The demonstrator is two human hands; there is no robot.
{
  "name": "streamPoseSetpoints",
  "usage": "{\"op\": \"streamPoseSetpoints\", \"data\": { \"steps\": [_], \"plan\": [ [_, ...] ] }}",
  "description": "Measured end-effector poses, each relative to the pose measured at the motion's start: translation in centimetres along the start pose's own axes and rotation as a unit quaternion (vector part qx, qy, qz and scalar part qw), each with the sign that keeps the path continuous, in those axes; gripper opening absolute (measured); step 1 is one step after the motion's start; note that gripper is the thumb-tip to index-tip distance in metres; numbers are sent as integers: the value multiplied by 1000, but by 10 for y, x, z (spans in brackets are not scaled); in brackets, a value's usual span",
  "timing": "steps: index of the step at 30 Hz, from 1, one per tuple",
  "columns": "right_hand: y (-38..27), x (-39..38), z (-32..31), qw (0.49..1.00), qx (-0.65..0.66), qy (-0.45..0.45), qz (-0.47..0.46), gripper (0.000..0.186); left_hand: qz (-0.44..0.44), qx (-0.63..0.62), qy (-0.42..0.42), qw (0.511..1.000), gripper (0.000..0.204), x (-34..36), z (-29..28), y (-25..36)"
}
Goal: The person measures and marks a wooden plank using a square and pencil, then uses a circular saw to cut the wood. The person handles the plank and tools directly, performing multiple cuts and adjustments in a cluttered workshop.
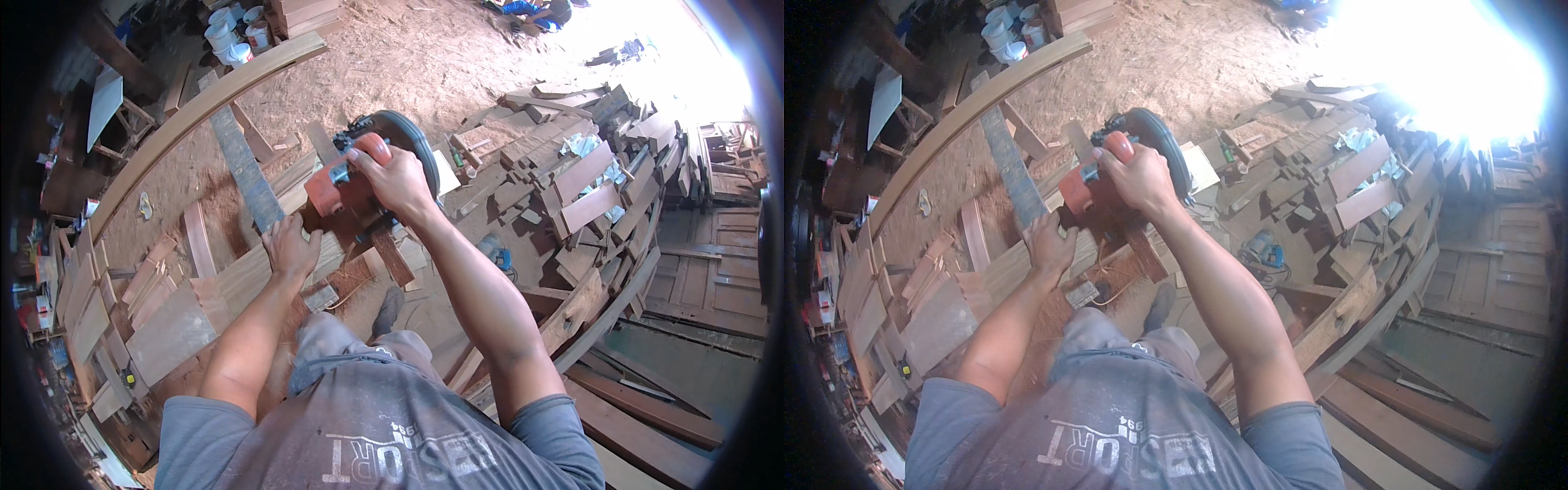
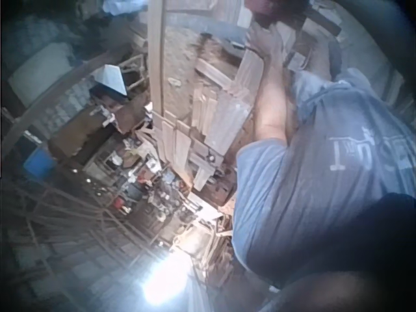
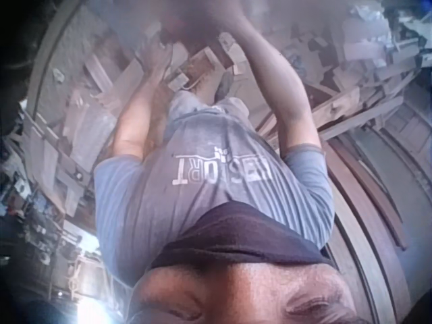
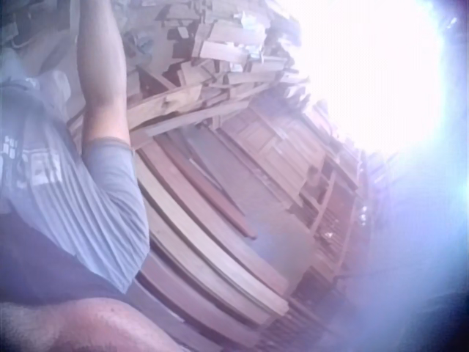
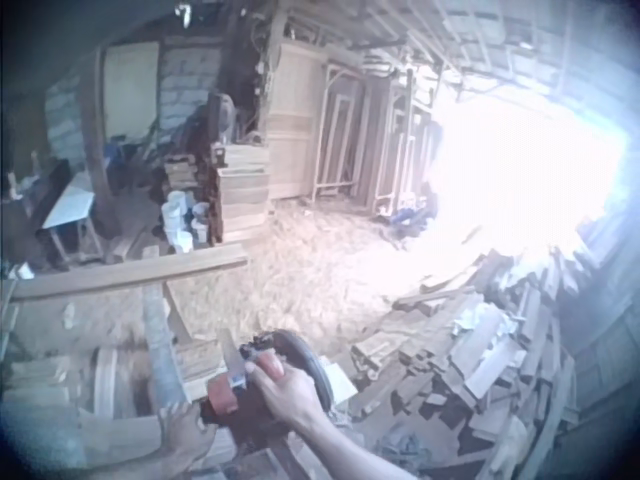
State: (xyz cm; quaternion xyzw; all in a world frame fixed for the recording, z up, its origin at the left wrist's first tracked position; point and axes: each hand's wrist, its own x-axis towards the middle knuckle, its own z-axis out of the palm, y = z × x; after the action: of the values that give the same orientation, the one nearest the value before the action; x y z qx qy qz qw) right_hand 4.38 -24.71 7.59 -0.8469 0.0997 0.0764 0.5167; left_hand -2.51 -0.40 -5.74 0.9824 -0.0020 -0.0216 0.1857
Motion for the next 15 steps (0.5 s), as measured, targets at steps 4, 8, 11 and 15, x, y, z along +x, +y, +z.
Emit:
{"op": "streamPoseSetpoints", "data": {
  "steps": [4,8,11,15],
  "plan": [
    [-13,11,2,1000,-5,-7,3,63,-24,-3,-27,999,57,2,-8,6],
    [-3,12,12,1000,13,10,-14,63,-9,-11,6,1000,56,-4,-3,1],
    [2,10,12,999,-5,38,-35,64,-5,-12,3,1000,57,0,-4,4],
    [8,-22,5,992,16,101,-79,61,-15,22,-5,1000,60,1,-4,3]
  ]
}}
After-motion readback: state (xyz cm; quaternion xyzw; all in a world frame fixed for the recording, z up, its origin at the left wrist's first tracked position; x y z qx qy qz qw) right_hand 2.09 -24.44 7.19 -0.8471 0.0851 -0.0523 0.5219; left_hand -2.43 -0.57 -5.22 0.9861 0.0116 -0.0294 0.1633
